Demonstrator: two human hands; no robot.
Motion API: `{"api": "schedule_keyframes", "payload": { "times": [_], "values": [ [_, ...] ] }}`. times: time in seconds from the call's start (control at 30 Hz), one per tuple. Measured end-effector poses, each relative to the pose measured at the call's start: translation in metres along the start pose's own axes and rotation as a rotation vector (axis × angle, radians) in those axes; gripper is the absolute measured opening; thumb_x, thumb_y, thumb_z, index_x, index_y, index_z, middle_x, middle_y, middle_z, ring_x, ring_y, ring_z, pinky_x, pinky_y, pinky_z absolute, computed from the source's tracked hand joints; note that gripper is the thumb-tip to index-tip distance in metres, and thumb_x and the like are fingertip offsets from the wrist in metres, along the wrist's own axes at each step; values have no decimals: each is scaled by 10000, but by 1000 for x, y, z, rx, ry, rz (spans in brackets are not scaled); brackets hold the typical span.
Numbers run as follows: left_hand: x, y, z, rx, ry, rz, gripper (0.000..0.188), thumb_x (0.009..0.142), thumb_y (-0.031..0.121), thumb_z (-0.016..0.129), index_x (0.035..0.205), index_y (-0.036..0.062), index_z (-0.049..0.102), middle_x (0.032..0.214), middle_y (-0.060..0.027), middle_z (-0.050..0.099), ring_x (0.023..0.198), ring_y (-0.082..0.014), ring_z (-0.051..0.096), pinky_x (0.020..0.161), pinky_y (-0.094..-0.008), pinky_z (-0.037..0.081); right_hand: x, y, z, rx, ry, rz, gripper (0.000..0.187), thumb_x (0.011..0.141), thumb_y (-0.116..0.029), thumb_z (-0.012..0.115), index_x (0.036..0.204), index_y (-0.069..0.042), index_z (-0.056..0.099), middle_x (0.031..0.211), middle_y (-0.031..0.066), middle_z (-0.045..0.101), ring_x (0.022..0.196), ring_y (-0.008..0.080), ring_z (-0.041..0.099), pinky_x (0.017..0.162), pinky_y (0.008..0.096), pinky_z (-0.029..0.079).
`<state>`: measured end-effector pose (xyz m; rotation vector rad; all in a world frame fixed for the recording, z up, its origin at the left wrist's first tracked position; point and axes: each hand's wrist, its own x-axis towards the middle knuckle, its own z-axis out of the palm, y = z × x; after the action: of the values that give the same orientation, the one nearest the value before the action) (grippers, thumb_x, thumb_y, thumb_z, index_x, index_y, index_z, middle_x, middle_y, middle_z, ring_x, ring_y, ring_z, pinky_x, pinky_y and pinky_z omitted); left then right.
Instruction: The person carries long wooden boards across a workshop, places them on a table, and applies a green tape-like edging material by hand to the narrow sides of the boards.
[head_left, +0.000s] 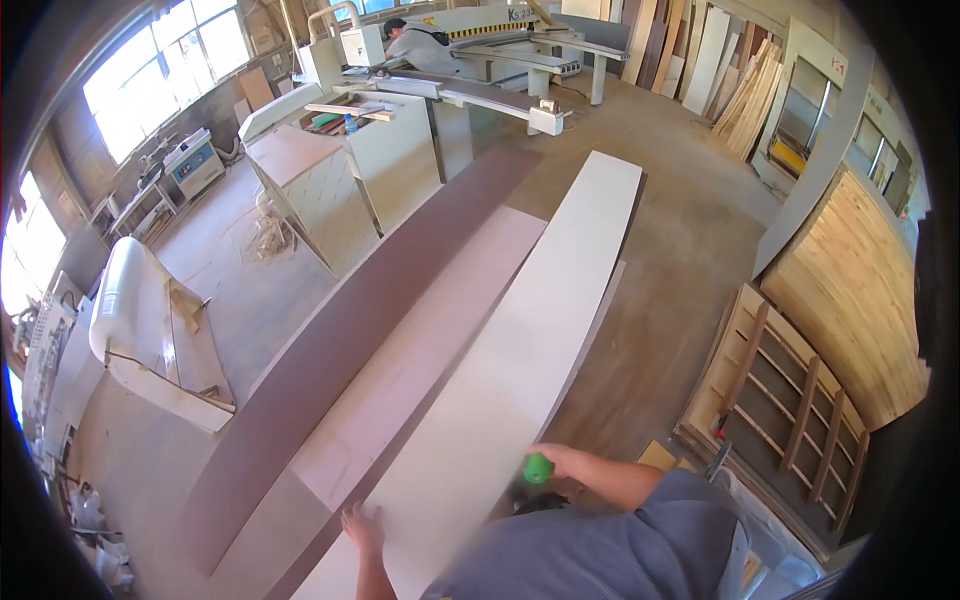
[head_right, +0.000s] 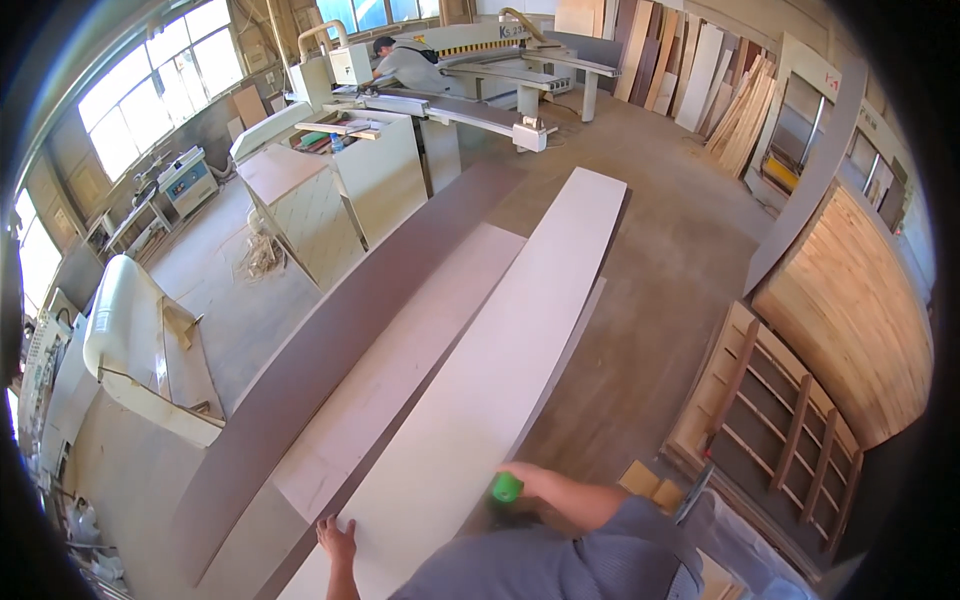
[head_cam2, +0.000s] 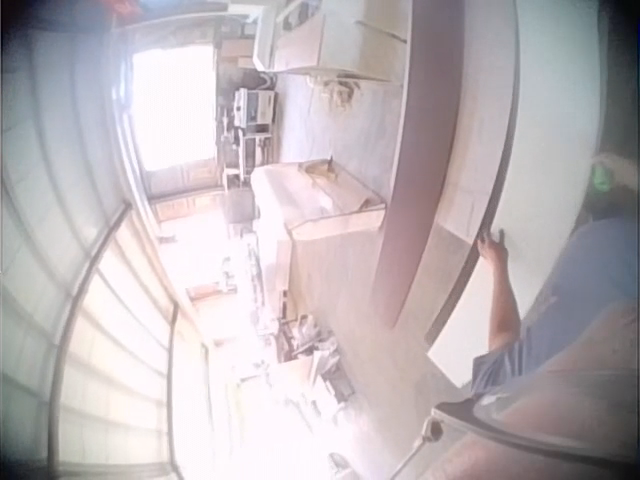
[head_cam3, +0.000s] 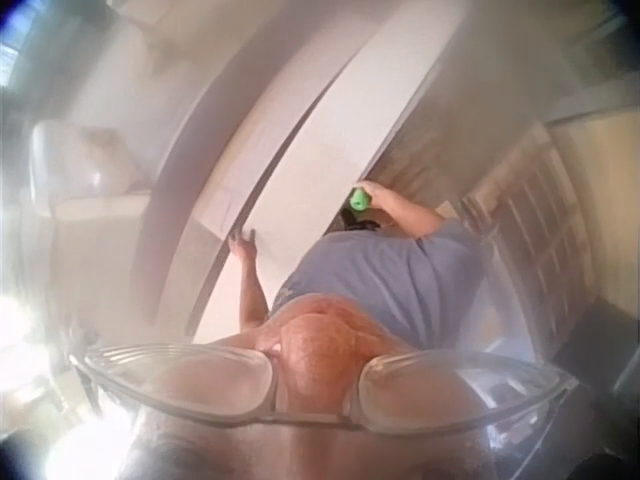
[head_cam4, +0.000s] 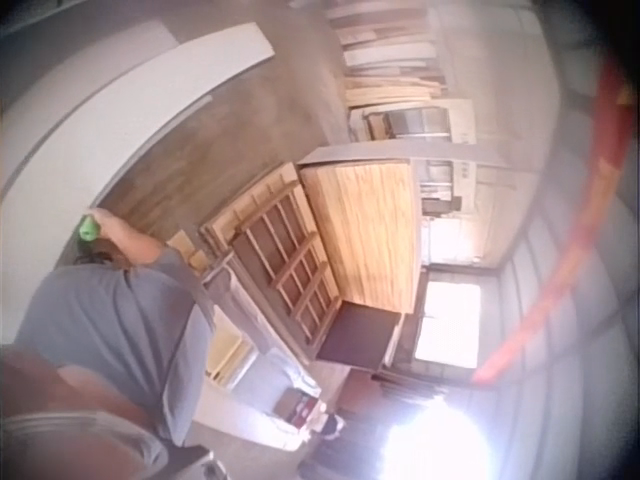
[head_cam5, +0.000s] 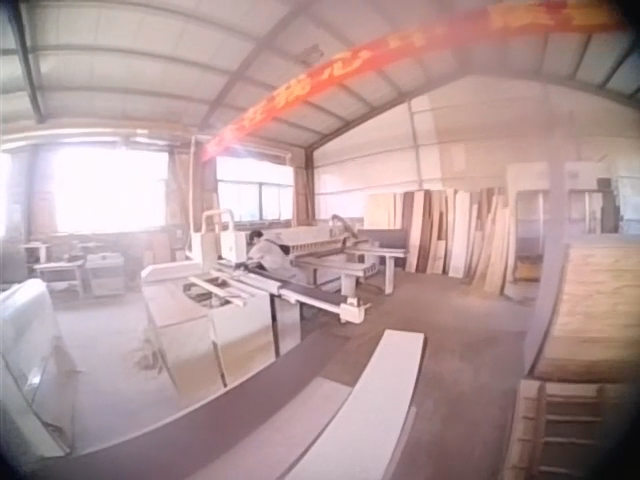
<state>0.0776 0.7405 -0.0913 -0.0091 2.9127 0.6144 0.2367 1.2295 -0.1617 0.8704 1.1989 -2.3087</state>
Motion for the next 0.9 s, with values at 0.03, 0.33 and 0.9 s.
{"api": "schedule_keyframes", "payload": {
  "times": [0.03,0.33,0.9],
  "values": [
    [-19,2,5,76,62,78,762,797,410,822,1414,55,548,1499,-216,467,1447,-408,368,1217,-557,253,-6,-10,4,68,81,135,197,934,-258,709,1002,-74,695,919,39,701,816,189,690,702,367,605],
    [-216,9,51,815,296,559,665,1028,425,474,1625,194,292,1707,-170,154,1578,-320,155,1239,-622,91,-27,-42,20,-340,269,236,515,897,-500,762,1050,-11,712,926,65,694,787,190,653,704,372,547],
    [-233,-35,-40,268,-277,320,784,794,107,583,1556,72,406,1666,-203,254,1562,-389,179,1229,-656,75,-124,-11,86,-424,279,12,529,872,-499,759,825,25,699,749,61,635,658,173,579,621,363,485]
  ]
}}
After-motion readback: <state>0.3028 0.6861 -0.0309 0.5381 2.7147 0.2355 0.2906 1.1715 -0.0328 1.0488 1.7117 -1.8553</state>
